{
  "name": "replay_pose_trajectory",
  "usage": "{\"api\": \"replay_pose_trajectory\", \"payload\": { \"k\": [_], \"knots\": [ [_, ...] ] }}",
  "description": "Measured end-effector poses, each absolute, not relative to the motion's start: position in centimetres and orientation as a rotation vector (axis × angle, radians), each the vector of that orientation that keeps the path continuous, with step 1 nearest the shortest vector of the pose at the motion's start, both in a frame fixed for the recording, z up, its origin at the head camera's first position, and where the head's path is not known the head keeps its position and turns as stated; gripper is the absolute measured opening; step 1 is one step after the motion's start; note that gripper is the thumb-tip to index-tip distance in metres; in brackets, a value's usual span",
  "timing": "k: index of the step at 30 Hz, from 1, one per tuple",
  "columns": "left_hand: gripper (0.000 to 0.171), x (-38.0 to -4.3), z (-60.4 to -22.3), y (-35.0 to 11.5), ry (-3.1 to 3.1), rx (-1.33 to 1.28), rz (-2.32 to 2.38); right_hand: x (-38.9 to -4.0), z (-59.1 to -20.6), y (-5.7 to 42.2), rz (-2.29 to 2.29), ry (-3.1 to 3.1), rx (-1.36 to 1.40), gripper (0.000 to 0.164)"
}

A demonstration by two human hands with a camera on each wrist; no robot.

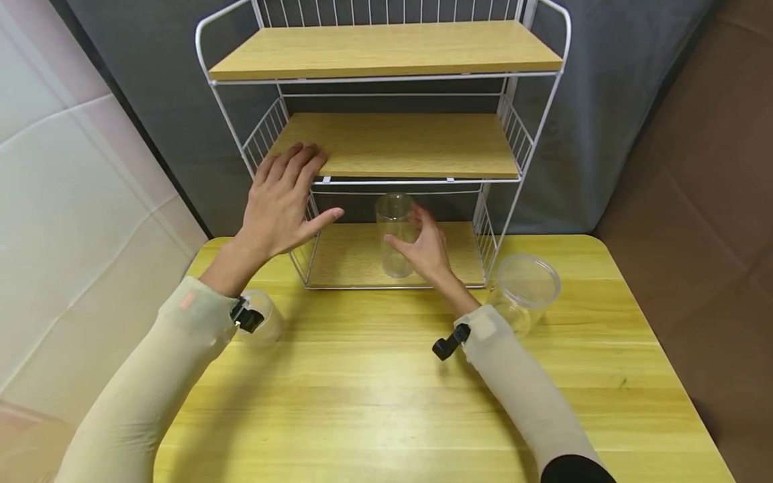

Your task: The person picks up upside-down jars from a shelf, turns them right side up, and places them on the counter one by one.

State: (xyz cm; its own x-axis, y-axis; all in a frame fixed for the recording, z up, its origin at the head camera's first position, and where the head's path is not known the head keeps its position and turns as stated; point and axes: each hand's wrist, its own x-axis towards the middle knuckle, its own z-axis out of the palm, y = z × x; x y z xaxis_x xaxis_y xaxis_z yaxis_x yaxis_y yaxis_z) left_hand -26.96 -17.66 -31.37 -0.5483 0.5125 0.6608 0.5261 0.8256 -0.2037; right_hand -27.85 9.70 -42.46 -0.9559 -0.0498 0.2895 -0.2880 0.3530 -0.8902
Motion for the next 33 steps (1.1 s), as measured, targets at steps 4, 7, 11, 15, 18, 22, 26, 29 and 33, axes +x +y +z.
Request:
{"api": "replay_pose_trajectory", "payload": {
  "k": [4, 7, 11, 15, 18, 22, 26, 29, 33],
  "knots": [
    [0.100, -27.0, -31.3, -17.7, -2.254, -0.746, -0.037, -27.9, -42.4, 9.5, 1.640, -2.391, 0.305, 0.090],
    [0.099, -26.9, -31.3, -17.7, -2.261, -0.737, -0.053, -27.8, -42.3, 9.5, 1.646, -2.379, 0.310, 0.089],
    [0.099, -26.6, -31.1, -17.7, -2.283, -0.738, -0.073, -27.4, -42.3, 9.4, 1.667, -2.357, 0.325, 0.087],
    [0.098, -26.1, -30.9, -17.7, -2.301, -0.749, -0.103, -26.7, -42.1, 9.5, 1.683, -2.343, 0.338, 0.086],
    [0.098, -25.8, -30.9, -17.7, -2.319, -0.761, -0.131, -26.1, -41.9, 9.6, 1.692, -2.335, 0.352, 0.086],
    [0.100, -25.2, -31.1, -17.6, -2.357, -0.772, -0.168, -25.0, -41.7, 9.8, 1.739, -2.307, 0.372, 0.085],
    [0.099, -24.4, -31.7, -17.4, -2.363, -0.792, -0.237, -23.9, -41.3, 10.2, 1.806, -2.291, 0.378, 0.082],
    [0.095, -23.6, -32.3, -17.3, -2.344, -0.824, -0.305, -22.9, -40.8, 10.4, 1.848, -2.280, 0.407, 0.081],
    [0.090, -22.1, -33.6, -16.9, -2.289, -0.892, -0.394, -21.5, -40.1, 10.7, 1.919, -2.240, 0.459, 0.079]
  ]
}}
